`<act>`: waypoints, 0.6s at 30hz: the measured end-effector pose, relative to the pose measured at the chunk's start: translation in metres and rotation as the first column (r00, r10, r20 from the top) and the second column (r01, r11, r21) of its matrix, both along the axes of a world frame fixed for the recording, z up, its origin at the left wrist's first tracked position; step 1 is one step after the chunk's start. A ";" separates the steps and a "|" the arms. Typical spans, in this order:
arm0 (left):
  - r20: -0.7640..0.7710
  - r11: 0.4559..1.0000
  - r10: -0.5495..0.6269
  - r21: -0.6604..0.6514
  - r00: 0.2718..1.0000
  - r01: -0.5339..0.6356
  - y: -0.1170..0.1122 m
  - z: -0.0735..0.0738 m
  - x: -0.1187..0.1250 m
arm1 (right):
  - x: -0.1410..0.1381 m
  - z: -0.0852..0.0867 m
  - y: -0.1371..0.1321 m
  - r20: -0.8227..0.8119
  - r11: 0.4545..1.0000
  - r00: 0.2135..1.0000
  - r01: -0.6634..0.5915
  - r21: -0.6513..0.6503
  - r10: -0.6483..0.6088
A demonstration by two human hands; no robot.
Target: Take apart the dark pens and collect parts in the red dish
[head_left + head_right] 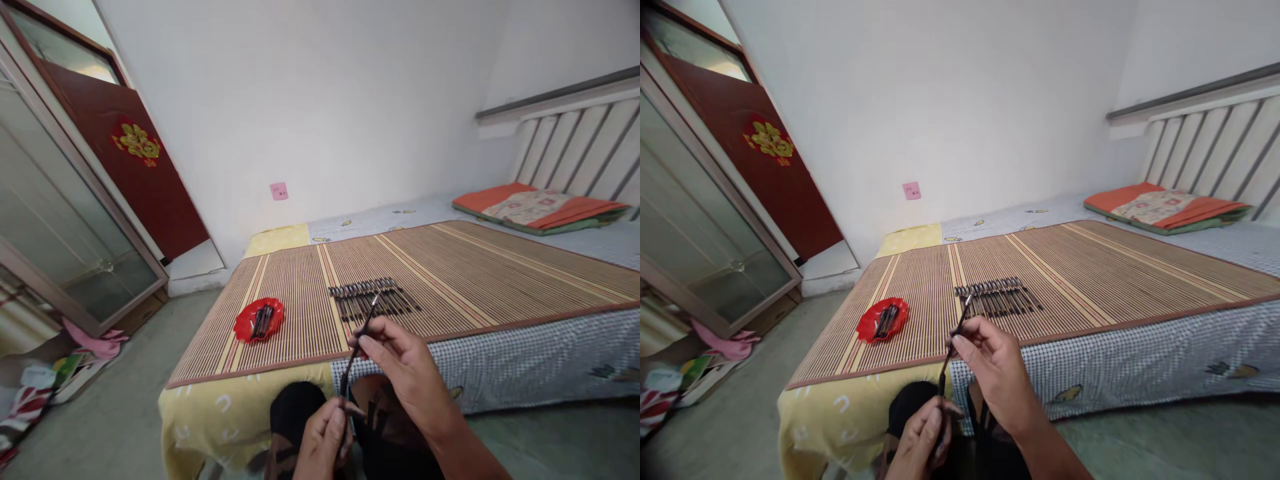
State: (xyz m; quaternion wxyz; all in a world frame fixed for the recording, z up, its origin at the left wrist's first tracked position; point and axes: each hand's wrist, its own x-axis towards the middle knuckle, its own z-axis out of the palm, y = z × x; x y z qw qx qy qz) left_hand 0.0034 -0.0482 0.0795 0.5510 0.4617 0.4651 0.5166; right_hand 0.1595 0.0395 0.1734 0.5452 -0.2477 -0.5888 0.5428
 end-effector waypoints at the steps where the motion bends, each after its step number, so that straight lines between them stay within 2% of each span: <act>1: -0.011 1.000 0.002 0.006 1.000 -0.002 0.000 0.000 0.000 | 0.000 0.000 -0.001 -0.001 1.000 1.000 -0.005 0.002 0.005; 8: -0.019 1.000 -0.005 0.030 1.000 0.005 0.002 0.002 0.000 | 0.002 -0.005 0.000 0.037 1.000 0.999 -0.009 -0.006 0.009; 18: 0.023 1.000 -0.002 -0.008 1.000 0.002 0.000 0.001 0.003 | 0.002 -0.011 0.001 0.016 1.000 1.000 -0.003 -0.022 0.004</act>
